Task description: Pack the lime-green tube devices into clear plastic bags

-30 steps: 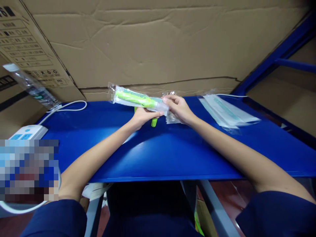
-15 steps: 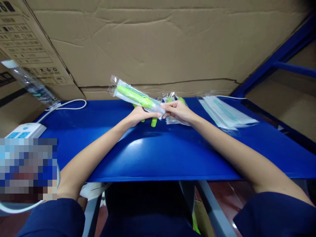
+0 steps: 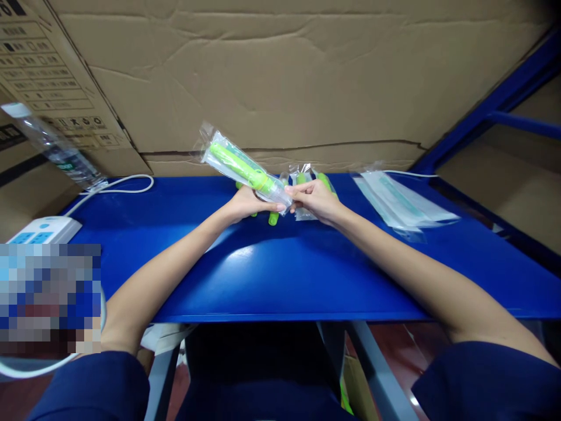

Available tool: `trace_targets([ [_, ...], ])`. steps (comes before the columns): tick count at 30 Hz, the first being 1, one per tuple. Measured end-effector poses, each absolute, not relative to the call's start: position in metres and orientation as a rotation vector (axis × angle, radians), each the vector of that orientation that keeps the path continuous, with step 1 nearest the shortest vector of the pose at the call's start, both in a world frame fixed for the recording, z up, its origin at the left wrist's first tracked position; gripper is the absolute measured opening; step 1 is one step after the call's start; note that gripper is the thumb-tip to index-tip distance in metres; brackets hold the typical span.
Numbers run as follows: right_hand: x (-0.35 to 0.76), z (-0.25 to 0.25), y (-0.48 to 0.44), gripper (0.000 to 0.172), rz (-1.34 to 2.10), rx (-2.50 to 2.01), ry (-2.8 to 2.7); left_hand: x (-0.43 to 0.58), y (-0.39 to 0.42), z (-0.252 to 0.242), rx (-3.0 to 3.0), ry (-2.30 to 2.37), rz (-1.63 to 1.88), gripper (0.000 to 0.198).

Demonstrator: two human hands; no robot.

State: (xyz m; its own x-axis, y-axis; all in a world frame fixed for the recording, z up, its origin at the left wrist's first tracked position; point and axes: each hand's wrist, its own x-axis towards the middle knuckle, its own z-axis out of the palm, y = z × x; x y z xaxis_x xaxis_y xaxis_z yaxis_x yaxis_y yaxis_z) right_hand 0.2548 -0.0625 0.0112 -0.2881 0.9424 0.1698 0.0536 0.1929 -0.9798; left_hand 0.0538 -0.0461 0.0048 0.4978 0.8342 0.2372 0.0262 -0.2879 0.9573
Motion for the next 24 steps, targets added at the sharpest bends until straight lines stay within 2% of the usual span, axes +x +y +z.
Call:
trace_targets([
  [10, 0.2534, 0.0111, -0.0634, 0.039, 1.221, -0.988, -1.550, 0.0561, -0.0491, 0.0097, 1.739, 0.712, 0.967, 0.038],
  [17, 0.2531, 0.0134, -0.0653, 0.040, 1.123, -1.025, -1.582, 0.0551, -0.0496, 0.0085, 1.733, 0.691, 0.945, 0.041],
  [24, 0.2484, 0.0084, -0.0647, 0.043, 1.289, -1.049, -1.468, 0.0581, -0.0453, 0.0017, 1.705, 0.787, 1.025, 0.048],
])
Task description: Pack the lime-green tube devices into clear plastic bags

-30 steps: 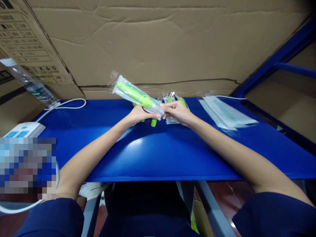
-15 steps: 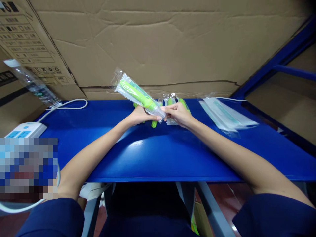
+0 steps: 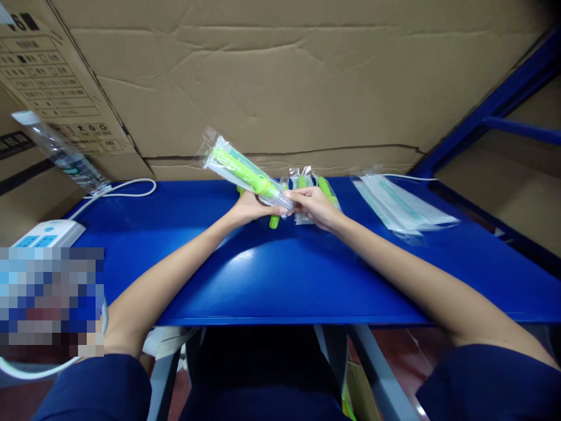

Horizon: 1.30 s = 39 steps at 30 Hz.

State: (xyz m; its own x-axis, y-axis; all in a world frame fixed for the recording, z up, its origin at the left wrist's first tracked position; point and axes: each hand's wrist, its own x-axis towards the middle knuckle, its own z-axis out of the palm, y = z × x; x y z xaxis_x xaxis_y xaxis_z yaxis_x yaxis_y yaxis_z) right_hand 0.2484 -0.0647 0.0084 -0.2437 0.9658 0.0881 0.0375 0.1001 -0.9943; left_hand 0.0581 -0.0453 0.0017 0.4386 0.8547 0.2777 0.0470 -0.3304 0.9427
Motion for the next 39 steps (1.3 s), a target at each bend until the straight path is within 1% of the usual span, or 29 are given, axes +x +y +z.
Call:
trace_targets([
  [4, 0.247, 0.007, -0.066, 0.039, 1.315, -1.056, -1.415, 0.060, -0.045, 0.001, 1.717, 0.795, 1.030, 0.050],
  [8, 0.246, 0.011, -0.069, 0.044, 1.358, -1.061, -1.395, 0.061, -0.048, 0.005, 1.685, 0.790, 1.040, 0.050],
  [10, 0.245, 0.013, -0.071, 0.046, 1.419, -1.012, -1.394, 0.062, -0.050, 0.009, 1.676, 0.794, 1.058, 0.048],
  [13, 0.244, 0.014, -0.072, 0.047, 1.486, -0.951, -1.371, 0.061, -0.055, 0.013, 1.683, 0.834, 1.031, 0.038],
  [15, 0.244, 0.014, -0.072, 0.049, 1.499, -0.937, -1.360, 0.060, -0.058, 0.015, 1.665, 0.868, 1.021, 0.038],
  [20, 0.245, 0.012, -0.071, 0.055, 1.480, -0.935, -1.409, 0.061, -0.056, 0.014, 1.641, 0.913, 1.020, 0.047],
  [26, 0.242, 0.018, -0.075, 0.055, 1.349, -0.972, -1.424, 0.057, -0.049, 0.011, 1.716, 0.920, 0.914, 0.050],
  [29, 0.245, 0.027, -0.075, 0.054, 1.223, -0.991, -1.340, 0.053, -0.048, 0.012, 1.717, 0.922, 0.912, 0.067],
  [31, 0.251, 0.037, -0.071, 0.049, 1.109, -0.965, -1.272, 0.051, -0.047, 0.012, 1.717, 0.933, 0.947, 0.073],
  [33, 0.261, 0.050, -0.068, 0.043, 0.983, -0.933, -1.182, 0.048, -0.044, 0.011, 1.721, 0.940, 0.980, 0.067],
  [36, 0.280, 0.072, -0.066, 0.034, 0.835, -0.947, -1.041, 0.045, -0.038, 0.006, 1.740, 0.948, 1.020, 0.051],
  [39, 0.301, 0.087, -0.074, 0.026, 0.728, -1.029, -1.021, 0.041, -0.033, 0.003, 1.830, 0.983, 1.062, 0.032],
])
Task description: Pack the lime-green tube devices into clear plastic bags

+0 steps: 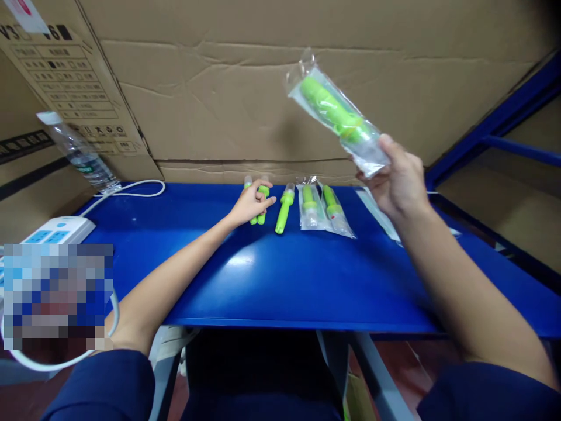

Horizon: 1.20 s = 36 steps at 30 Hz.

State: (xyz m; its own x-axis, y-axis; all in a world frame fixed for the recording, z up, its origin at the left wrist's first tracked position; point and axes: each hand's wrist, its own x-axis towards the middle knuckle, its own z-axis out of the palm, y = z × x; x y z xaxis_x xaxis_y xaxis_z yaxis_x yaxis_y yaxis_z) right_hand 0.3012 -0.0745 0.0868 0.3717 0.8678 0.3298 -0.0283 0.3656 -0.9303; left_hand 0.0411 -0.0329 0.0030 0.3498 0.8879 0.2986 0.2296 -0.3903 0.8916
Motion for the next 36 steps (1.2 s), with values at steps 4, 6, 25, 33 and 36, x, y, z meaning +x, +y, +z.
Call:
trace_targets([
  [4, 0.334, 0.083, -0.098, 0.017, 0.632, -1.175, -0.992, 0.036, -0.030, 0.004, 2.003, 1.081, 1.099, 0.013],
  [6, 0.354, 0.073, -0.111, 0.013, 0.611, -1.263, -0.907, 0.034, -0.028, 0.003, 2.047, 1.130, 1.114, 0.012],
  [25, 0.392, 0.007, -0.126, 0.029, 1.061, -1.751, -1.090, 0.064, -0.064, 0.006, 2.857, 1.273, 0.359, 0.043],
  [33, 0.392, 0.001, -0.090, 0.063, 0.679, -1.914, -1.578, 0.068, -0.074, 0.016, 2.833, 1.397, 0.214, 0.039],
  [36, 0.381, -0.001, -0.072, 0.083, 0.581, -1.843, -1.737, 0.071, -0.077, 0.017, 2.805, 1.447, 0.186, 0.039],
])
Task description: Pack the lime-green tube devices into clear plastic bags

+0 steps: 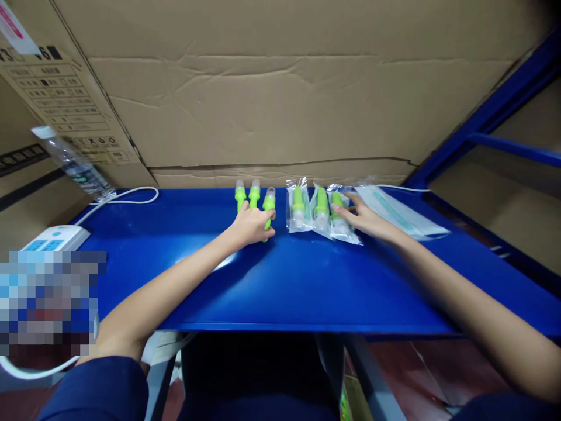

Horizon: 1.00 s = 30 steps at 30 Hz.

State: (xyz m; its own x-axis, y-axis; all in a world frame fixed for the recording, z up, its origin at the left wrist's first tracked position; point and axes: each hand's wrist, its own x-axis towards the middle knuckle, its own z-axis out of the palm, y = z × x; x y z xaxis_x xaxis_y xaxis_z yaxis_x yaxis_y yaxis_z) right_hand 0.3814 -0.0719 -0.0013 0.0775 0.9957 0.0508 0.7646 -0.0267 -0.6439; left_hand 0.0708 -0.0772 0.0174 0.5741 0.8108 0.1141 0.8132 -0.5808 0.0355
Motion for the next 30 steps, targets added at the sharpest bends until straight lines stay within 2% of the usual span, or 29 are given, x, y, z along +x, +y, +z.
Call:
trace_targets([
  [6, 0.359, -0.002, -0.055, 0.067, 0.563, -1.781, -2.025, 0.070, -0.083, 0.012, -2.640, -1.485, -0.175, 0.038],
  [11, 0.336, 0.000, -0.051, 0.062, 0.569, -1.747, -2.037, 0.057, -0.089, 0.008, -2.573, -1.468, -0.201, 0.038],
  [17, 0.301, 0.002, -0.046, 0.064, 0.590, -1.688, -2.078, 0.040, -0.090, 0.009, -2.530, -1.526, -0.231, 0.038],
  [22, 0.283, -0.007, -0.043, 0.084, 0.540, -1.649, -2.018, 0.029, -0.091, 0.009, -2.491, -1.608, -0.203, 0.041],
  [23, 0.284, -0.009, -0.042, 0.083, 0.518, -1.642, -1.989, 0.026, -0.092, 0.008, -2.489, -1.603, -0.204, 0.041],
  [26, 0.301, -0.008, -0.037, 0.065, 0.403, -1.651, -1.917, 0.021, -0.091, 0.008, -2.501, -1.589, -0.222, 0.045],
  [30, 0.349, 0.002, -0.033, 0.046, 0.008, -1.898, -1.798, 0.016, -0.088, 0.009, -2.493, -1.633, -0.222, 0.051],
])
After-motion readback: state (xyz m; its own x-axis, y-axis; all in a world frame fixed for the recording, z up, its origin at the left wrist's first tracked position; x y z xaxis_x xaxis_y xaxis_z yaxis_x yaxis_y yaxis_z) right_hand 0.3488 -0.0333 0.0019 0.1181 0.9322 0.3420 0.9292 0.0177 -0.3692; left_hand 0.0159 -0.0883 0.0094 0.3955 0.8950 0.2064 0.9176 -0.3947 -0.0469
